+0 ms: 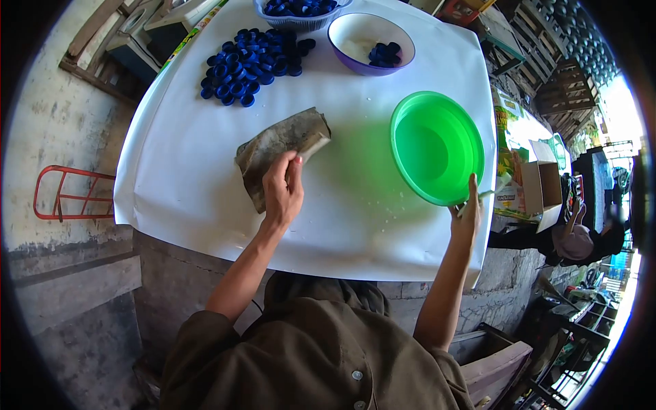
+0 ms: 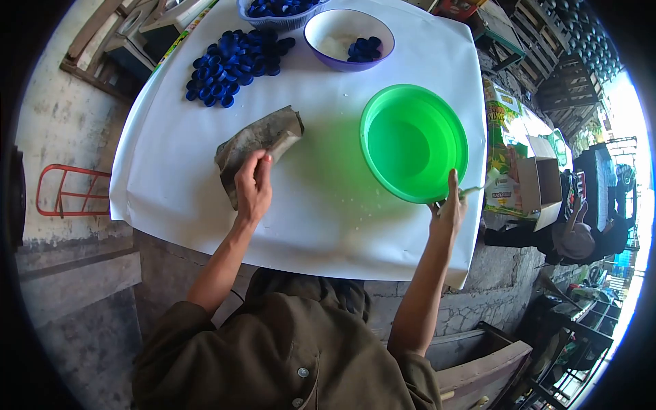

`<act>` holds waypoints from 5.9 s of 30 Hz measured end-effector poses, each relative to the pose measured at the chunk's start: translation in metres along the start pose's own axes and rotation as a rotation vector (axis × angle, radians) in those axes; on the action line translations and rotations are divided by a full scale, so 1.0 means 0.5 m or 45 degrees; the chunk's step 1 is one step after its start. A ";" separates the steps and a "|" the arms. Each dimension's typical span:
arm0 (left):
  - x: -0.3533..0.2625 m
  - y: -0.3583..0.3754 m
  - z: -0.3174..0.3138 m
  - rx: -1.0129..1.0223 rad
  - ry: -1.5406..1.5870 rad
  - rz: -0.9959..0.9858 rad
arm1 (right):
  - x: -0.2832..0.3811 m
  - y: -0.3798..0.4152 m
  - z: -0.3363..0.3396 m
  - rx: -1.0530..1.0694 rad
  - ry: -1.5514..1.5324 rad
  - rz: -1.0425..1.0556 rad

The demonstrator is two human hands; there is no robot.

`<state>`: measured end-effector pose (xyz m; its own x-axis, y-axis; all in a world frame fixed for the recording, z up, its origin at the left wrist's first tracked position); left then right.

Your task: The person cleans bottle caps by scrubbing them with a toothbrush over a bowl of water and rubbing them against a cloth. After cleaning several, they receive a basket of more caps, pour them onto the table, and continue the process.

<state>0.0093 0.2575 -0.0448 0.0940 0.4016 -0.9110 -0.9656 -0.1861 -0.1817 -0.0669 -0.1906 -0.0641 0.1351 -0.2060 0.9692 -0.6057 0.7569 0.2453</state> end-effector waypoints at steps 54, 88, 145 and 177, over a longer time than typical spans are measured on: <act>-0.163 0.176 -0.452 1.437 -0.446 -1.155 | 0.008 -0.006 0.387 -0.404 -0.590 -0.149; -0.035 0.135 -0.023 1.815 0.015 -0.417 | 0.041 0.033 0.284 -0.240 -0.561 -0.188; -0.006 0.090 0.085 -0.570 -0.976 0.028 | -0.044 -0.070 -0.077 0.486 -0.334 -0.466; 0.113 0.001 0.166 -0.301 -0.447 0.517 | 0.009 -0.110 0.001 0.389 1.052 0.734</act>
<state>-0.0062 0.3544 -0.0657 -0.3970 0.5219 -0.7550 -0.8233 -0.5661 0.0415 -0.0335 -0.2334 -0.0733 0.1866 0.7096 0.6795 -0.9048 0.3936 -0.1626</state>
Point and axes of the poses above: each hand's wrist, its own y-axis away from the middle knuckle, its own z-axis out of the back of the hand, x = y × z, the point moved 10 cm from there along -y, towards the middle knuckle, and after that the axes turned 3 degrees about -x, right-handed, at the moved point
